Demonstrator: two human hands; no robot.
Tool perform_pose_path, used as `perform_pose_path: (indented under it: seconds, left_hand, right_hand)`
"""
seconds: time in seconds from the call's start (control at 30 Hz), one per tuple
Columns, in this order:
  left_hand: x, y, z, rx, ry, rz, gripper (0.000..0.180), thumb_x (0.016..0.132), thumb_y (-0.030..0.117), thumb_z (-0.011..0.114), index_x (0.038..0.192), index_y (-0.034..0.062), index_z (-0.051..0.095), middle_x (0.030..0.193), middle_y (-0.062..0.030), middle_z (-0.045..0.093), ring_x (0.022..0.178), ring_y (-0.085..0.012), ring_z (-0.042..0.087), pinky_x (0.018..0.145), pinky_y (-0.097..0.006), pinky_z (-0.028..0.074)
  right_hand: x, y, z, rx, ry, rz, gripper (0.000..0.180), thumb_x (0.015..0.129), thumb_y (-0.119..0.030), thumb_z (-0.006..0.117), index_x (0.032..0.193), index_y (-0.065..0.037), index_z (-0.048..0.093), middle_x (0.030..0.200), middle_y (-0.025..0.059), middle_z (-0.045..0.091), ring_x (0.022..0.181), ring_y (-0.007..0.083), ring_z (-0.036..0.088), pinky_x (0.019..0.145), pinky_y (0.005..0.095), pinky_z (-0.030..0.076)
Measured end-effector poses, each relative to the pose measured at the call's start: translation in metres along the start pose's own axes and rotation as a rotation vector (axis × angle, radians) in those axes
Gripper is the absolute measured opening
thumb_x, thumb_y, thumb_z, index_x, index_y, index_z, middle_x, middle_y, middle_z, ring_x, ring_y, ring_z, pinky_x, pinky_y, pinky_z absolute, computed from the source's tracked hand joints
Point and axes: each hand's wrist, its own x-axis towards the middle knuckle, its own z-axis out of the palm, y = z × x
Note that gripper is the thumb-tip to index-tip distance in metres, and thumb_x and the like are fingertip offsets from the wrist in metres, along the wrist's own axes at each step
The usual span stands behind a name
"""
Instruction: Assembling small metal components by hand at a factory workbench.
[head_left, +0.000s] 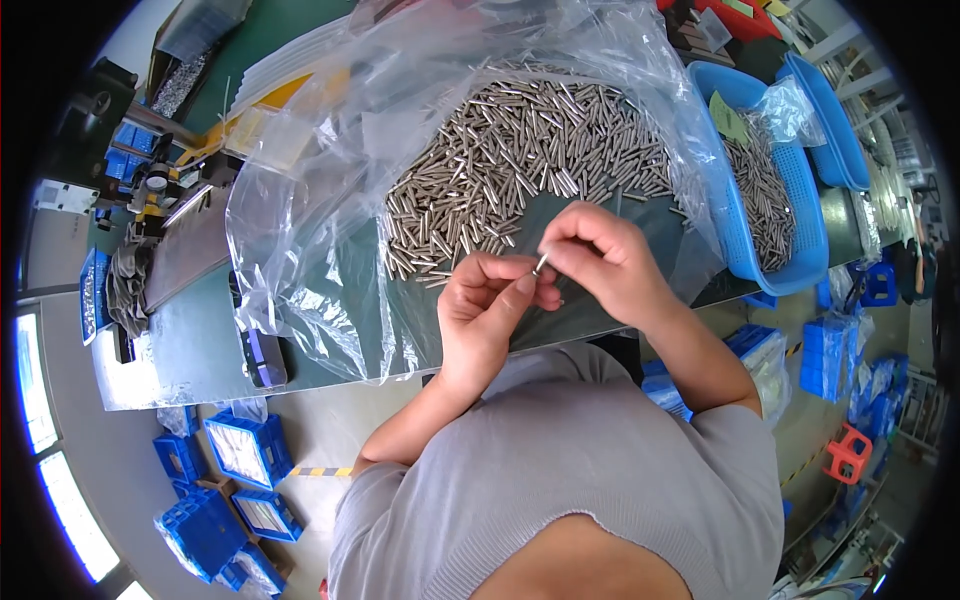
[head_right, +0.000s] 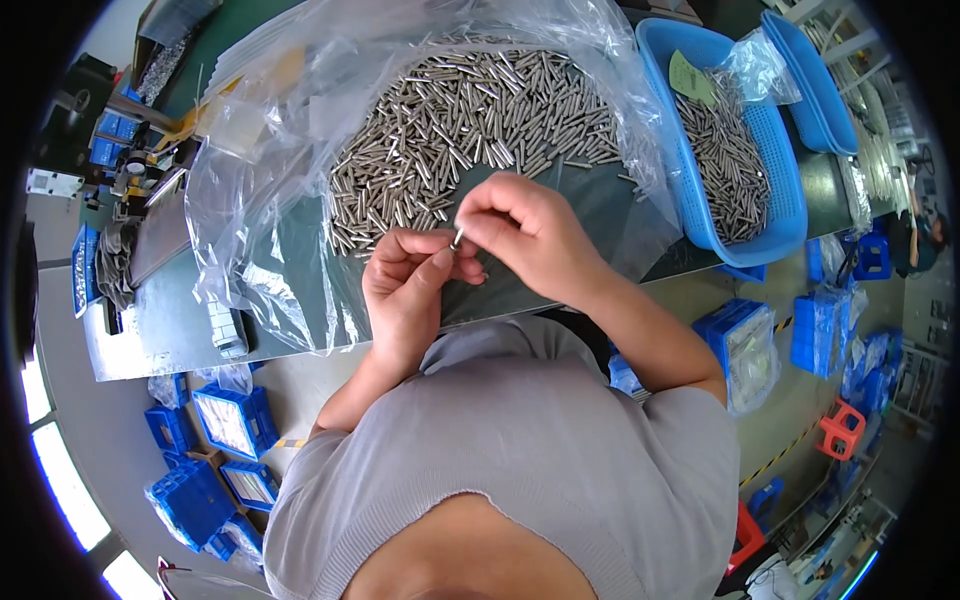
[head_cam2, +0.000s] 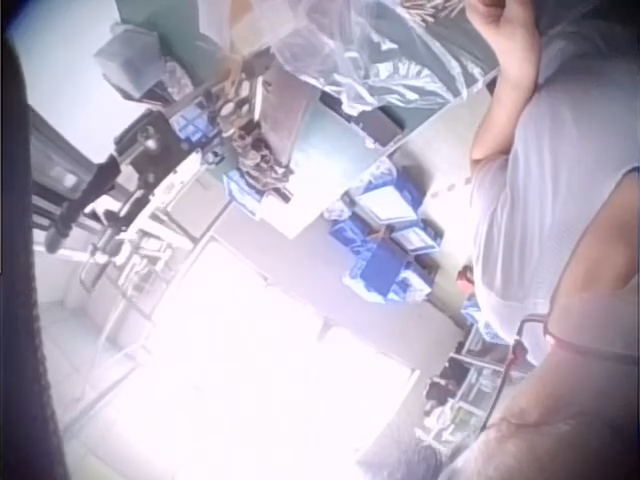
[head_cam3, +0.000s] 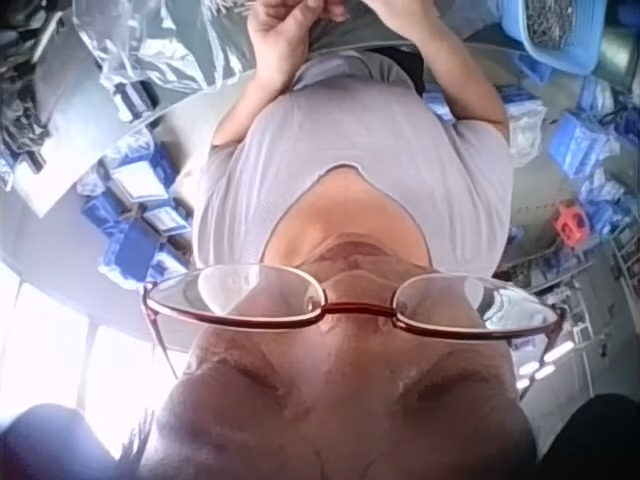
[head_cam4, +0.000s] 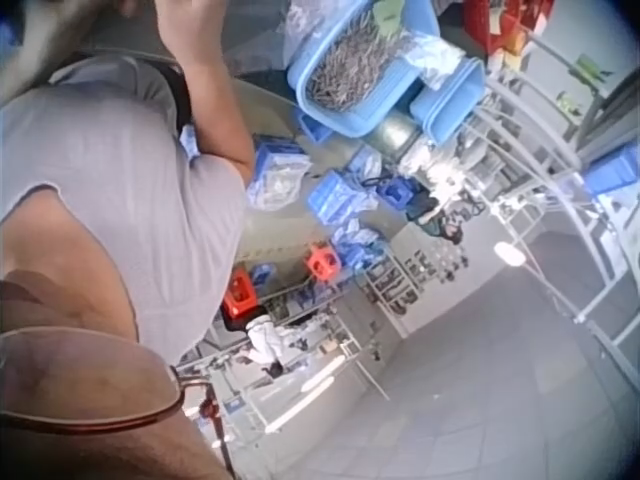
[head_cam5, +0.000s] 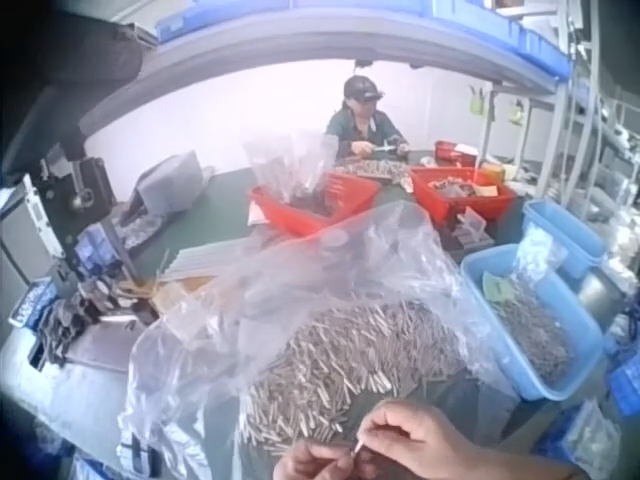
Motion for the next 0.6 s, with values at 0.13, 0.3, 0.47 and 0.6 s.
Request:
perform_pose_path:
  seconds: [0.13, 0.3, 0.47, 0.6]
  left_hand:
    - [-0.006, 0.000, -0.005, 0.020, -0.210, -0.003, 0.008, 0.088, -0.006, 0.051, 0.095, -0.0019, 0.053, 0.096, -0.0151, 0.060, 0.078, -0.0139, 0.060, 0.072, -0.027, 0.052]
    - [-0.011, 0.002, -0.004, 0.095, -0.379, -0.047, 0.011, 0.084, -0.009, 0.051, 0.091, -0.0015, 0.054, 0.096, -0.0138, 0.060, 0.078, -0.0130, 0.060, 0.070, -0.025, 0.050]
    - [-0.006, 0.002, -0.006, 0.249, -0.622, 0.043, 0.015, 0.077, -0.014, 0.052, 0.085, -0.0020, 0.056, 0.090, -0.0166, 0.063, 0.078, -0.0162, 0.061, 0.069, -0.027, 0.052]
    - [-0.006, 0.004, -0.003, 0.220, -0.663, -0.005, 0.017, 0.073, -0.013, 0.056, 0.083, 0.0003, 0.058, 0.084, -0.0102, 0.064, 0.075, -0.0174, 0.062, 0.067, -0.028, 0.049]
  right_hand:
    - [0.019, -0.009, -0.028, 0.537, 0.042, 0.196, 0.014, 0.090, -0.016, 0.047, 0.092, -0.003, 0.053, 0.077, 0.0032, 0.050, 0.060, 0.0070, 0.044, 0.047, 0.0203, 0.034]
    - [0.040, -0.017, -0.021, 0.305, -0.209, 0.354, 0.015, 0.086, -0.013, 0.052, 0.094, -0.001, 0.058, 0.078, 0.0024, 0.057, 0.063, 0.0068, 0.049, 0.054, 0.0205, 0.039]
    - [0.057, 0.005, 0.024, -0.875, -0.336, -0.561, 0.025, 0.073, -0.025, 0.069, 0.094, -0.014, 0.064, 0.066, 0.0022, 0.051, 0.059, 0.0145, 0.055, 0.048, 0.0298, 0.043]
    - [0.063, 0.013, 0.032, -1.039, -0.382, -0.741, 0.027, 0.071, -0.031, 0.069, 0.094, -0.018, 0.063, 0.069, 0.0025, 0.048, 0.062, 0.0203, 0.055, 0.049, 0.0335, 0.045]
